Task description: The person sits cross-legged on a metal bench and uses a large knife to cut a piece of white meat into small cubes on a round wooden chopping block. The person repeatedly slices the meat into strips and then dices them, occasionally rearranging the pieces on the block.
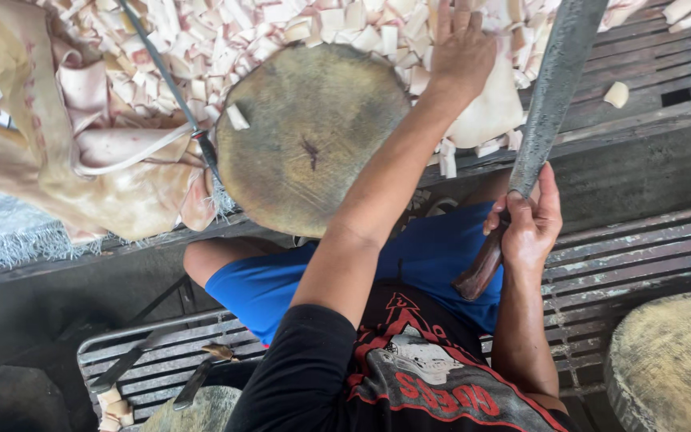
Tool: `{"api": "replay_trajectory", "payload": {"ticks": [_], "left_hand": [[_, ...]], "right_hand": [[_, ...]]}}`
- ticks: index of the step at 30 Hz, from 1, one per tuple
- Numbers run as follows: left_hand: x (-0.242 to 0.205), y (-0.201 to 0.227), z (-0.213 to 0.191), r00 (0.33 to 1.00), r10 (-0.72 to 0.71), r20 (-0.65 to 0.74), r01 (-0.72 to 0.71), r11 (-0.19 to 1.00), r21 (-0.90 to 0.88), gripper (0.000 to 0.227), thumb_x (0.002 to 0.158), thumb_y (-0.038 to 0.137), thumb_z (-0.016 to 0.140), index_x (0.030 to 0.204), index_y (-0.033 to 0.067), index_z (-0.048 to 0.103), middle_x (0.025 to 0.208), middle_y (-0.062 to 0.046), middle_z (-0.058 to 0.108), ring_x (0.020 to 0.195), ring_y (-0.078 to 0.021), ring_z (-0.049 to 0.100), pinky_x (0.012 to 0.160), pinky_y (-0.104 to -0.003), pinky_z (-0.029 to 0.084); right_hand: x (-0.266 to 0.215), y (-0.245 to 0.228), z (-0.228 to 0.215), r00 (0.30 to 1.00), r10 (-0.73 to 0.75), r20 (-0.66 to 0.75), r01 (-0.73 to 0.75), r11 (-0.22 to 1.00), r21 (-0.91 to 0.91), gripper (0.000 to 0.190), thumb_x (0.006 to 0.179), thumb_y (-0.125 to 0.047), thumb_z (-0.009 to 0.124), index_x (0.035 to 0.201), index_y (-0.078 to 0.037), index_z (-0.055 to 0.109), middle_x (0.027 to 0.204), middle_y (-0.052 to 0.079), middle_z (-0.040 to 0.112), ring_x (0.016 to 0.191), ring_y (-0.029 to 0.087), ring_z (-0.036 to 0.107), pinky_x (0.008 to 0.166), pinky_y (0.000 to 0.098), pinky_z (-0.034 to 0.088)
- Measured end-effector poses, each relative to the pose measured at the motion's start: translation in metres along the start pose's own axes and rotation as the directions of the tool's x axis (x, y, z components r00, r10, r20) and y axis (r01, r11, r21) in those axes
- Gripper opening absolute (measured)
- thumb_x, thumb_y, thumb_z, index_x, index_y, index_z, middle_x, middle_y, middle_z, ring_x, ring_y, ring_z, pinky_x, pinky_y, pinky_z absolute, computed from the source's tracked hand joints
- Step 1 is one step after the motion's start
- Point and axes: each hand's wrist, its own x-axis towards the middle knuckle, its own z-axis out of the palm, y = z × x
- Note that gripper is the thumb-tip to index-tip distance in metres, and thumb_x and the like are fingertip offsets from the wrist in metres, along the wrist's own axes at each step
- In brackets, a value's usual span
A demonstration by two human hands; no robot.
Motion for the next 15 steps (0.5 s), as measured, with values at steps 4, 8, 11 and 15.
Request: {"api": "replay_trajectory", "payload": {"ticks": [4, 8, 11, 15], "left_hand": [[0.012, -0.011, -0.015, 0.874, -0.078, 0.479, 0.199, 0.958, -0.207, 0.027, 0.1, 0.014, 0.054, 0.124, 0.0013, 0.059, 0.109, -0.018, 0.073, 0.111, -0.0319, 0.071, 0.103, -0.052, 0.051], [0.015, -0.017, -0.053, 0.901, 0.126, 0.416, -0.005, 0.96, -0.28, 0.015, 0.083, 0.004, 0.067, 0.096, 0.0059, 0.074, 0.101, -0.018, 0.073, 0.097, -0.0315, 0.073, 0.084, -0.044, 0.057], [0.022, -0.015, -0.106, 0.873, 0.264, 0.411, -0.043, 0.88, -0.473, 0.025, 0.078, 0.017, 0.08, 0.103, 0.0143, 0.076, 0.099, -0.01, 0.076, 0.092, -0.02, 0.077, 0.096, -0.04, 0.051], [0.008, -0.074, -0.199, 0.894, 0.448, -0.013, -0.35, 0.68, -0.644, 0.04, 0.084, 0.015, 0.085, 0.122, 0.0102, 0.073, 0.104, -0.012, 0.077, 0.092, -0.025, 0.074, 0.08, -0.045, 0.056]], "right_hand": [[0.013, 0.005, -0.007, 0.998, 0.061, -0.025, -0.06, 0.997, 0.042, 0.067, 0.104, 0.005, 0.048, 0.167, -0.011, 0.029, 0.082, 0.011, 0.061, 0.058, 0.017, 0.057, 0.052, 0.0335, 0.052], [0.024, 0.007, -0.005, 1.0, 0.023, 0.002, -0.023, 0.997, 0.072, 0.067, 0.105, 0.006, 0.048, 0.168, -0.009, 0.03, 0.084, 0.012, 0.061, 0.059, 0.018, 0.057, 0.053, 0.0345, 0.052], [0.025, -0.001, -0.007, 1.0, -0.013, 0.0, 0.012, 0.996, 0.09, 0.067, 0.105, 0.006, 0.048, 0.169, -0.009, 0.031, 0.085, 0.012, 0.061, 0.06, 0.019, 0.056, 0.053, 0.0349, 0.051], [0.021, -0.016, -0.007, 0.999, -0.051, -0.008, 0.051, 0.991, 0.123, 0.068, 0.106, 0.007, 0.047, 0.169, -0.011, 0.031, 0.085, 0.012, 0.06, 0.06, 0.019, 0.056, 0.053, 0.0359, 0.052]]}}
